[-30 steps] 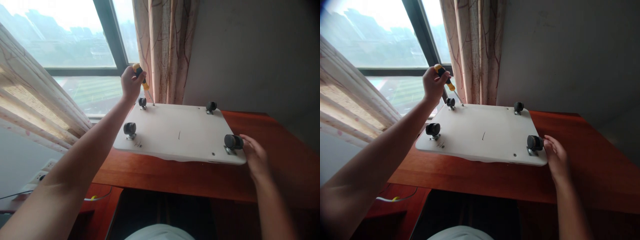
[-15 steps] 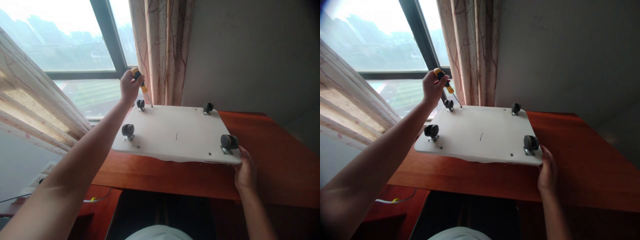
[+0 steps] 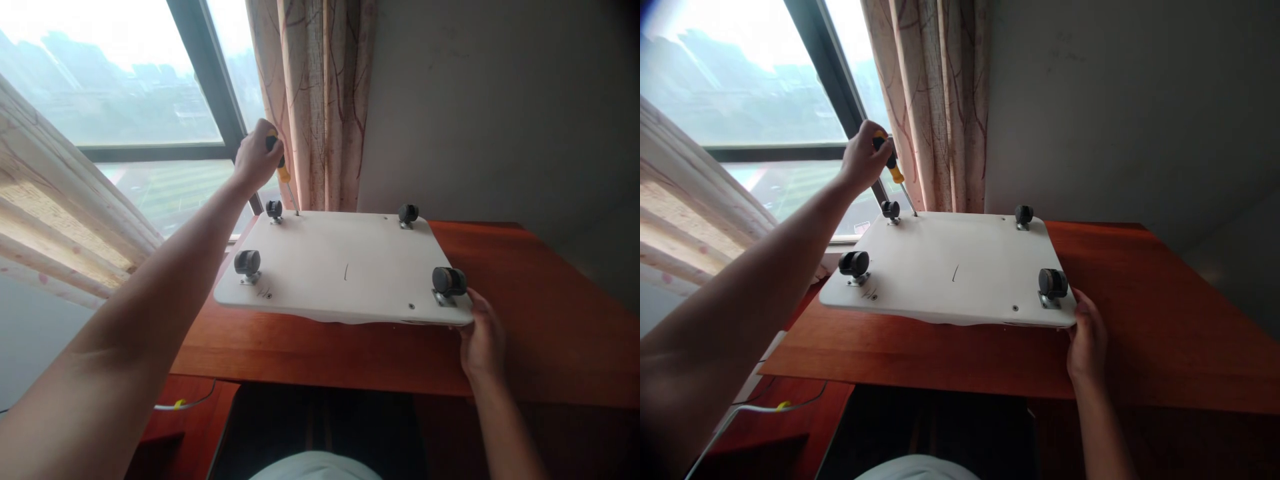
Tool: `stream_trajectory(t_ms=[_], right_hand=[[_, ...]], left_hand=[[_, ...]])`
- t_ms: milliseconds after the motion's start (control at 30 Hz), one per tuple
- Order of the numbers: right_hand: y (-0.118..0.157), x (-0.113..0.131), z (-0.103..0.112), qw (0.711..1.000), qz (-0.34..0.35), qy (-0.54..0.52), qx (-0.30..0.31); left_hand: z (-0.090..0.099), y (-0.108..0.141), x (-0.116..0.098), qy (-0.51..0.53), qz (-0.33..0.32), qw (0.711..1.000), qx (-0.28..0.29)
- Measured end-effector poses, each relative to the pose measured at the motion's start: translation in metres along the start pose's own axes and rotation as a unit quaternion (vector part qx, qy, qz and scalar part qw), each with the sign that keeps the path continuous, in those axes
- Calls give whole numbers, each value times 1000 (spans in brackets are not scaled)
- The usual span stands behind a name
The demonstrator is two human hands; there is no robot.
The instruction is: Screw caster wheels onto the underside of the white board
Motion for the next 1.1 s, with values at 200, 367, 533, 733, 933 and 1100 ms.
stream_trajectory(t_ms=[200, 367, 533, 733, 933, 1100], right_hand=[[0, -1, 1, 1000, 5, 19, 7], [0, -1, 1, 1000, 2, 13, 4], [-1, -2, 1, 1000, 6, 20, 6], [-2, -4, 2, 999, 4, 31, 20], [-4, -7, 5, 1000, 3, 26, 12], [-4, -9, 7, 999, -1, 30, 12]], left_hand=[[6, -26, 3, -129, 29, 986, 106], [3, -42, -2, -157, 74, 956, 237], [5, -47, -12, -228, 27, 953, 198], [-4, -52, -12, -201, 14, 944, 261], [-11, -59, -9, -171, -13, 955, 242], [-17, -65, -15, -207, -35, 925, 317]])
Point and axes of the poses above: each hand's wrist, its own y-axis away from the middle knuckle, its own z-axis out of the back of the hand, x = y × z, the point moved 3 cm from there along -y, towards the middle knuckle, and after that the axes turned 13 degrees about -y, right-handed, at the moved point
